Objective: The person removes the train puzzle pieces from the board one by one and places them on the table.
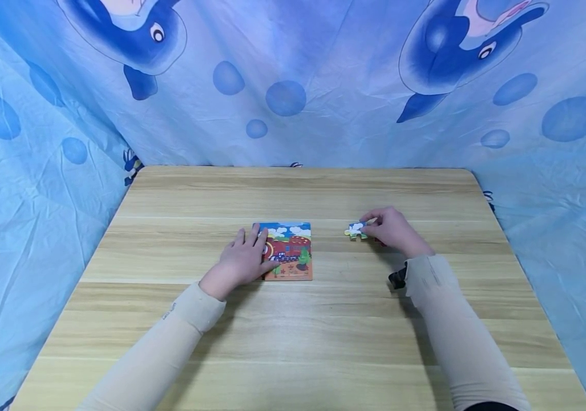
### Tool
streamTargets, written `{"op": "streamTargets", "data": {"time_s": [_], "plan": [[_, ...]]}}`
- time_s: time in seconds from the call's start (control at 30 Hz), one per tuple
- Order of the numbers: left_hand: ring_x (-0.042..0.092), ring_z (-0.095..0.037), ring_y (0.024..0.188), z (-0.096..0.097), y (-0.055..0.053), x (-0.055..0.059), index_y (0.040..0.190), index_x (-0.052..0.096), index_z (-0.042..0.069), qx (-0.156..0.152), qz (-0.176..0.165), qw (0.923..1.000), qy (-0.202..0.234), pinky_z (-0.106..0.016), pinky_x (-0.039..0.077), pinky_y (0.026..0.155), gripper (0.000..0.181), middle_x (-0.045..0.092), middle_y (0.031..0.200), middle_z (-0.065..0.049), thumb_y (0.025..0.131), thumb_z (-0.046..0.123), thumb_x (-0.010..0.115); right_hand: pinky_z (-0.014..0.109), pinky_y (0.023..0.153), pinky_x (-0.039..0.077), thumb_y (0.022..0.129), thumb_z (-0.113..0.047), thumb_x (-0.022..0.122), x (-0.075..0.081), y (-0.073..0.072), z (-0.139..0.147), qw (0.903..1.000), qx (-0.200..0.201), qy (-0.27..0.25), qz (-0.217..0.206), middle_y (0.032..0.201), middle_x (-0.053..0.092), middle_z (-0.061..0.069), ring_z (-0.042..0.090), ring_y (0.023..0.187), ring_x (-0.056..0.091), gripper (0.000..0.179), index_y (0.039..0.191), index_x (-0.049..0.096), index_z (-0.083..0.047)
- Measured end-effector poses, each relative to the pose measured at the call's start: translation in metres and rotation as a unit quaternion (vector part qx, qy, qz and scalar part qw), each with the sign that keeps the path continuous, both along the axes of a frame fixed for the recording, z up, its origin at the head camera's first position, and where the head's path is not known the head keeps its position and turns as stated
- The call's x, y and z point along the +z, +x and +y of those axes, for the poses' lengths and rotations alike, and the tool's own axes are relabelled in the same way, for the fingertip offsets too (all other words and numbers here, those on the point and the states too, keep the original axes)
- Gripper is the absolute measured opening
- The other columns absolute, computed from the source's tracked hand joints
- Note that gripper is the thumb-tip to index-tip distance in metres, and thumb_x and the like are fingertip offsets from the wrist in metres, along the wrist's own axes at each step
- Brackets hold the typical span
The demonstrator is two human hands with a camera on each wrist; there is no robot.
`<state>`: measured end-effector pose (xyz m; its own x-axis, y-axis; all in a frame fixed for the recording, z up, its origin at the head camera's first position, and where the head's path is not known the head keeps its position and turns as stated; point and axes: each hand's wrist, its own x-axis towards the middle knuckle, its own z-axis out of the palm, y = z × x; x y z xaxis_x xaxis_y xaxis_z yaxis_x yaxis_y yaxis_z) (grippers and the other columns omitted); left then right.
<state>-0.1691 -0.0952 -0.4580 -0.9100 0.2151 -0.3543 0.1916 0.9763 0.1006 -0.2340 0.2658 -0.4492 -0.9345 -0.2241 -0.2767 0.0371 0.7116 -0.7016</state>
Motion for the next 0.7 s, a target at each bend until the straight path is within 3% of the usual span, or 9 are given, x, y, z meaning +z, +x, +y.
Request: {"op": "streamTargets", "data": {"time_s": [0.33,0.7], "plan": [[0.008,-0.044,0.151,-0.001,0.0,0.002,0.165,0.013,0.011,-0.002,-0.003,1.0,0.002,-0.059,0.024,0.116,0.094,0.004,0.169,-0.013,0.098,0.068,0.048,0.036,0.058,0.052,0.097,-0.016,0.071,-0.004,0.001,-0.008,0.9987,-0.006,0.044,0.025,0.089,0.062,0.013,0.026,0.066,0.057,0.023,0.117,0.071,-0.005],[0.007,-0.044,0.151,-0.002,0.003,0.005,0.164,0.013,0.011,-0.006,-0.001,1.0,0.005,-0.059,0.024,0.116,0.094,0.004,0.169,-0.013,0.098,0.068,0.048,0.035,0.063,0.049,0.093,-0.016,0.075,-0.006,-0.002,-0.014,0.9933,0.016,0.091,0.07,0.09,0.066,0.011,0.024,0.073,0.057,0.026,0.114,0.074,-0.001]]}}
